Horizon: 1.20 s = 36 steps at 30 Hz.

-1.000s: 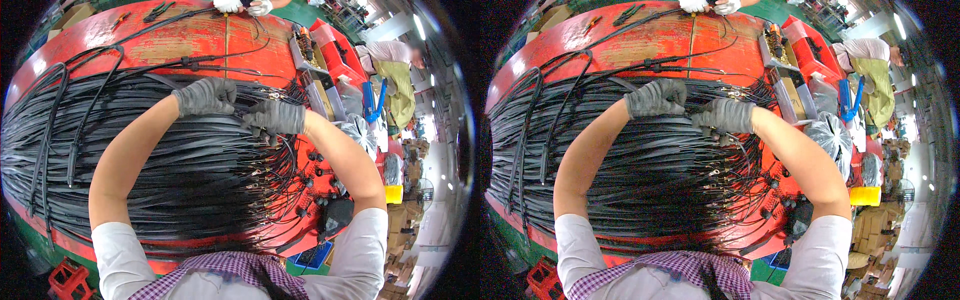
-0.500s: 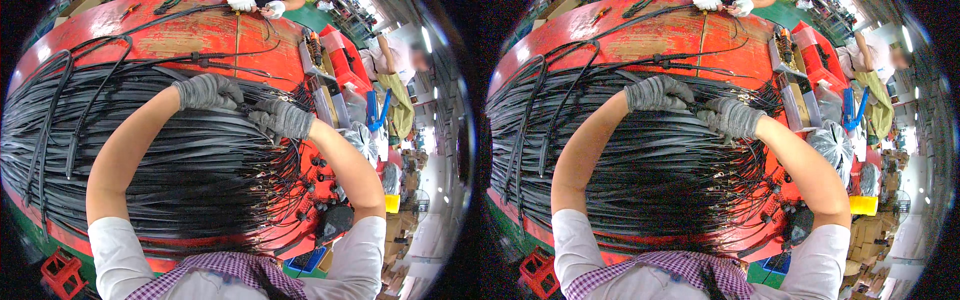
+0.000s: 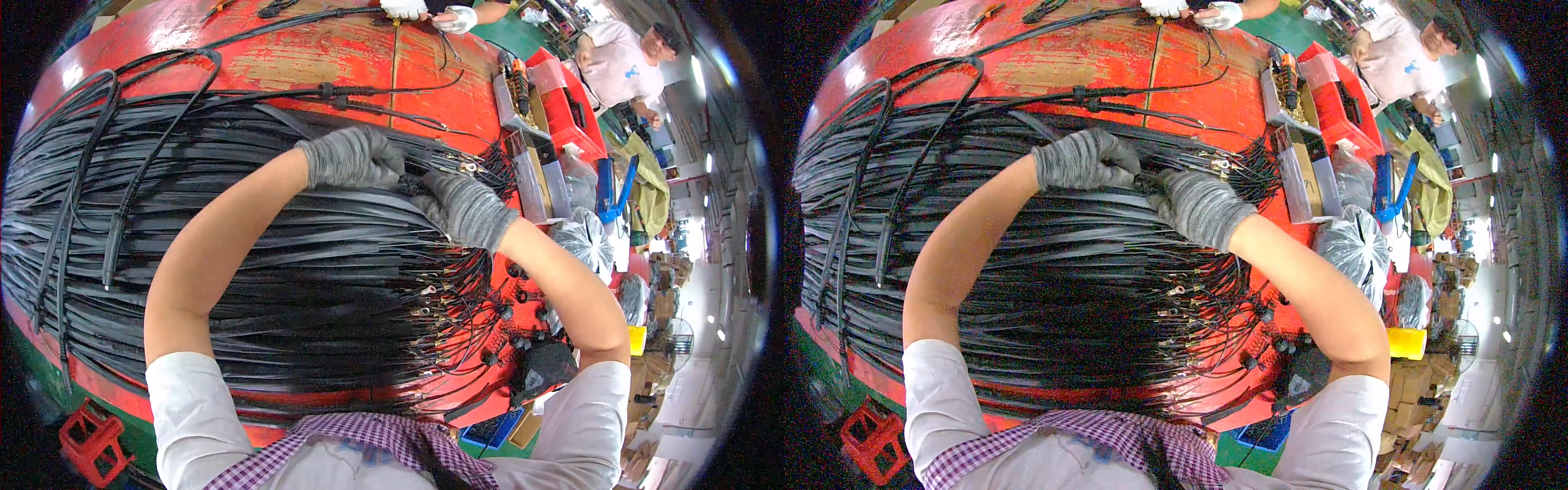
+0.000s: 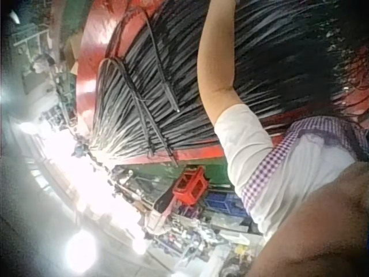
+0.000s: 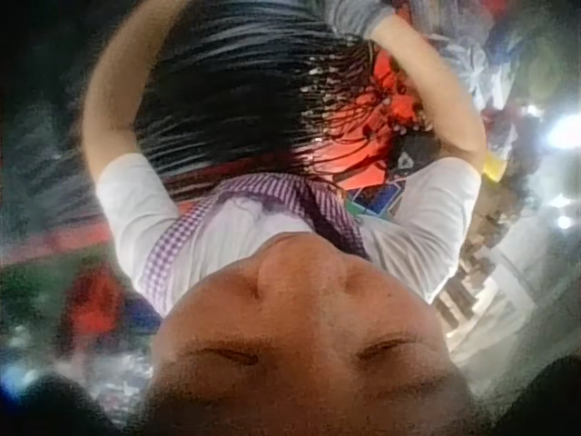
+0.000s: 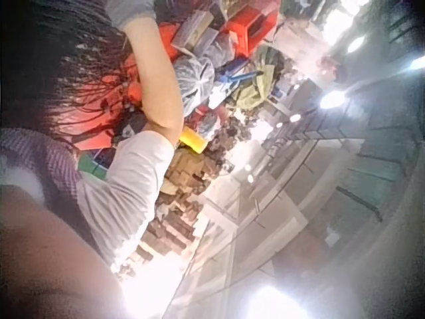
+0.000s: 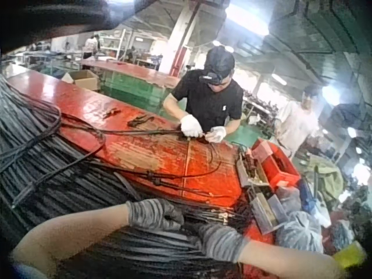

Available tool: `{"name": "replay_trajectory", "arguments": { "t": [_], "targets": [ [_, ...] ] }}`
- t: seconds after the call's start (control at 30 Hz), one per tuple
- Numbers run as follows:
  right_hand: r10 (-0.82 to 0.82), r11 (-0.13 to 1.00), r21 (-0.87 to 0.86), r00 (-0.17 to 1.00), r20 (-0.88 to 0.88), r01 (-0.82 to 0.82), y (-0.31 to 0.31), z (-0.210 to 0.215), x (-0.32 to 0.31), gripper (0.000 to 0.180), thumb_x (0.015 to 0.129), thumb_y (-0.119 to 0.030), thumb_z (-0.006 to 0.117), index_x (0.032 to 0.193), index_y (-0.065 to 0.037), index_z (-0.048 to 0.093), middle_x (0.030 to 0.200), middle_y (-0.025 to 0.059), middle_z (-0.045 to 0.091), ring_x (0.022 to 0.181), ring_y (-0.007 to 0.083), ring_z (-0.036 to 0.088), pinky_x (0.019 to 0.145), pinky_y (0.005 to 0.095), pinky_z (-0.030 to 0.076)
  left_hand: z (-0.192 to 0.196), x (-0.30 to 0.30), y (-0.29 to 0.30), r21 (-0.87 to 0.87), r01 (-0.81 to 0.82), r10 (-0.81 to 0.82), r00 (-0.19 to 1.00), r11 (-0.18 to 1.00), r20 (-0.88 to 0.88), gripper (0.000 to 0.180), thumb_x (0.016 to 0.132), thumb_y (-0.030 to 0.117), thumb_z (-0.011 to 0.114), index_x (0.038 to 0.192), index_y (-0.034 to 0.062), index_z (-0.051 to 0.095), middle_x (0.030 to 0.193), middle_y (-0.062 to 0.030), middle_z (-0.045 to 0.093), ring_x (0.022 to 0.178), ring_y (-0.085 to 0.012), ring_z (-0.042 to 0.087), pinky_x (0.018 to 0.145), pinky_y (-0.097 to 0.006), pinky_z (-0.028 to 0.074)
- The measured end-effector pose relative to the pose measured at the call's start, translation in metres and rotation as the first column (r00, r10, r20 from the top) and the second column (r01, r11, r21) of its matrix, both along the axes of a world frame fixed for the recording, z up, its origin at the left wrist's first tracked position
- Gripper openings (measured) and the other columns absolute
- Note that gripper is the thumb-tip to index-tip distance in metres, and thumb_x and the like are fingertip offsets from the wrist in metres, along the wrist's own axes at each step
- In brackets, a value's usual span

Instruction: The person attaches small metal connectors to the ends of black cables. They pick up individual cables from a large bundle on a red table, insert the metal piece into the stripped end, and place the finished cable back on the pile. The process is repetitive and involves handling numerous cables and connectors.

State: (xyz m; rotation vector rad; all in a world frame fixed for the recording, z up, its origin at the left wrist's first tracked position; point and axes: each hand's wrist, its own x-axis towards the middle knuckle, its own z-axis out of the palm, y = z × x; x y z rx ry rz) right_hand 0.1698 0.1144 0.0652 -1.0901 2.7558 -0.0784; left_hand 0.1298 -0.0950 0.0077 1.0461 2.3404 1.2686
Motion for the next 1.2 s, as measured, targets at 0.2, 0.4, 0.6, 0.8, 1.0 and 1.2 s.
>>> {"name": "replay_trajectory", "arguments": {
  "t": [0.2, 0.4, 0.6, 0.8, 1.0, 1.2],
  "targets": [
    [-0.095, 0.995, -0.003, 0.995, -0.026, 0.095, 0.0, 0.004, 0.012, 0.033, 0.085, -0.032, 0.047, 0.097, -0.002, 0.056, 0.076, 0.0204, 0.059, 0.071, 0.0372, 0.057, 0.066, 0.0437, 0.046, 0.01, -0.002, -0.004, 0.036, 0.051, -0.053, 0.997, 0.998, 0.056, 0.02, 0.078, 0.019, 0.064, 0.091, 0.0028, 0.063, 0.085, -0.0075, 0.064, 0.082, -0.0155, 0.058, 0.077, -0.03, 0.045],
    [0.022, 0.978, -0.207, 0.998, 0.067, -0.008, 0.004, 0.01, 0.013, 0.035, 0.086, -0.029, 0.047, 0.103, 0.0, 0.054, 0.077, 0.023, 0.059, 0.074, 0.0381, 0.057, 0.067, 0.0443, 0.045, 0.006, 0.003, -0.003, 0.114, 0.005, -0.013, 0.998, 0.993, 0.064, 0.018, 0.075, 0.02, 0.064, 0.086, 0.0059, 0.066, 0.077, -0.0057, 0.064, 0.074, -0.0131, 0.058, 0.071, -0.028, 0.045],
    [-0.098, 0.995, 0.013, 0.995, 0.001, 0.098, -0.014, 0.007, 0.018, 0.03, 0.083, -0.023, 0.052, 0.1, 0.002, 0.055, 0.077, 0.0228, 0.058, 0.075, 0.0391, 0.057, 0.067, 0.042, 0.046, 0.007, 0.001, -0.002, 0.027, -0.004, 0.002, 0.994, 1.0, 0.106, 0.014, 0.076, 0.016, 0.064, 0.084, 0.0037, 0.064, 0.075, -0.0037, 0.063, 0.075, -0.0113, 0.056, 0.071, -0.028, 0.045],
    [-0.325, 0.886, 0.02, 0.589, 0.74, 0.463, -0.017, 0.027, 0.004, 0.033, 0.085, -0.027, 0.049, 0.104, 0.0, 0.053, 0.07, 0.0184, 0.058, 0.07, 0.0308, 0.06, 0.063, 0.0397, 0.049, -0.004, -0.007, -0.008, 0.079, 0.075, -0.084, 0.988, 0.994, 0.128, 0.017, 0.075, 0.016, 0.065, 0.087, 0.0038, 0.065, 0.08, -0.0056, 0.064, 0.079, -0.0151, 0.058, 0.075, -0.029, 0.046],
    [-0.089, 0.979, 0.171, 0.989, -0.114, 0.108, -0.023, -0.002, 0.022, 0.032, 0.085, -0.03, 0.049, 0.096, 0.0, 0.052, 0.075, 0.0193, 0.06, 0.07, 0.0344, 0.06, 0.06, 0.0427, 0.047, 0.008, 0.005, -0.008, -0.014, 0.07, -0.07, 0.998, 0.997, 0.005, 0.021, 0.074, 0.014, 0.063, 0.092, 0.0039, 0.064, 0.091, -0.0098, 0.064, 0.089, -0.0192, 0.059, 0.082, -0.03, 0.044],
    [-0.257, 0.81, -0.032, 0.404, 0.878, 0.585, -0.004, 0.02, -0.008, 0.037, 0.085, -0.035, 0.053, 0.093, 0.0, 0.059, 0.062, 0.0048, 0.057, 0.044, 0.0131, 0.052, 0.037, 0.024, 0.046, 0.005, 0.003, -0.013, 0.062, 0.106, -0.109, 0.993, 0.992, 0.041, 0.024, 0.076, 0.019, 0.064, 0.096, 0.0054, 0.064, 0.096, -0.0095, 0.064, 0.095, -0.02, 0.058, 0.089, -0.033, 0.041]
  ]
}}
